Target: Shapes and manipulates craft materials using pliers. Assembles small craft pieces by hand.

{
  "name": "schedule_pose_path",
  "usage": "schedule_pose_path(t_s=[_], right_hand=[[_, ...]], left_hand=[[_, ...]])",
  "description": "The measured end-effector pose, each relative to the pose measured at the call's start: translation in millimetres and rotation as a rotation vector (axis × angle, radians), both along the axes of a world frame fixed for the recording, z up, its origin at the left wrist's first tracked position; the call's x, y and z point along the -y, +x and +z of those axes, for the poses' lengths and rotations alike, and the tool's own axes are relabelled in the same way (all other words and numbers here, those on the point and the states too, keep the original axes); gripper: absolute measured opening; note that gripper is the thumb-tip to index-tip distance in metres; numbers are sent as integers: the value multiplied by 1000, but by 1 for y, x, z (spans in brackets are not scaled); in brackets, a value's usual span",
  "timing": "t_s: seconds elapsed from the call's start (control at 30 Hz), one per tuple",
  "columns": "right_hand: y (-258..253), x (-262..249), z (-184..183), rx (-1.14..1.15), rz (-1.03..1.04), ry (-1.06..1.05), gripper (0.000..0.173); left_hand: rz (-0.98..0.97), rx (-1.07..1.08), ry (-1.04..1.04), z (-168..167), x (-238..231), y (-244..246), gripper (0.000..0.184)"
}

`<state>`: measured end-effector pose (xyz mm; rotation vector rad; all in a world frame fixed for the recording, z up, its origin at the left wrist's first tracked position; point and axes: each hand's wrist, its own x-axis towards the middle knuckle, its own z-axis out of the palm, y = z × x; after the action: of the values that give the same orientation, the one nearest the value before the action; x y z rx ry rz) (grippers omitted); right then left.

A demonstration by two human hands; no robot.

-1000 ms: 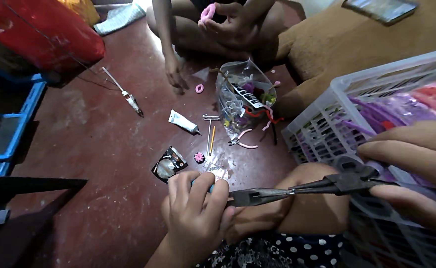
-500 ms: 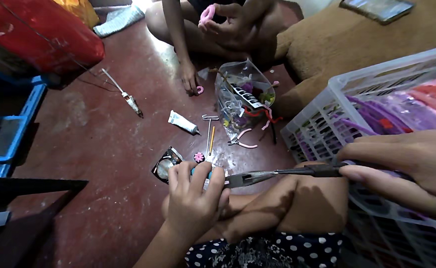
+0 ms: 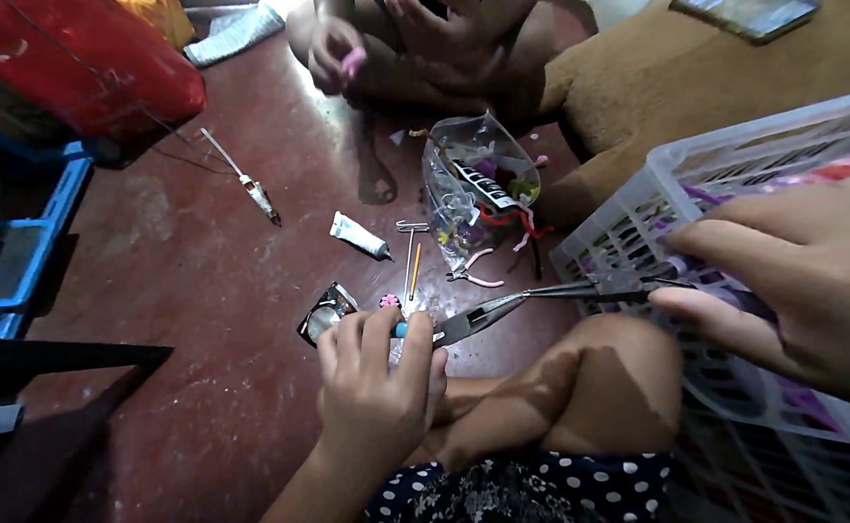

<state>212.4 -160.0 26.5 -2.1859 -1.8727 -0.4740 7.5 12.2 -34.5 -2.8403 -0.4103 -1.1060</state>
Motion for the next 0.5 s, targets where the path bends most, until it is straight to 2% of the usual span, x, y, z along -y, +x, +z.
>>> schedule_pose_path(t_s=[0.2, 0.5], right_hand=[[1, -1, -2, 73, -41, 67, 60], [-2, 0, -1, 109, -62, 31, 59]], left_hand=[[38, -15, -28, 3, 7, 2, 40], [69, -9, 17, -1, 6, 7, 39]])
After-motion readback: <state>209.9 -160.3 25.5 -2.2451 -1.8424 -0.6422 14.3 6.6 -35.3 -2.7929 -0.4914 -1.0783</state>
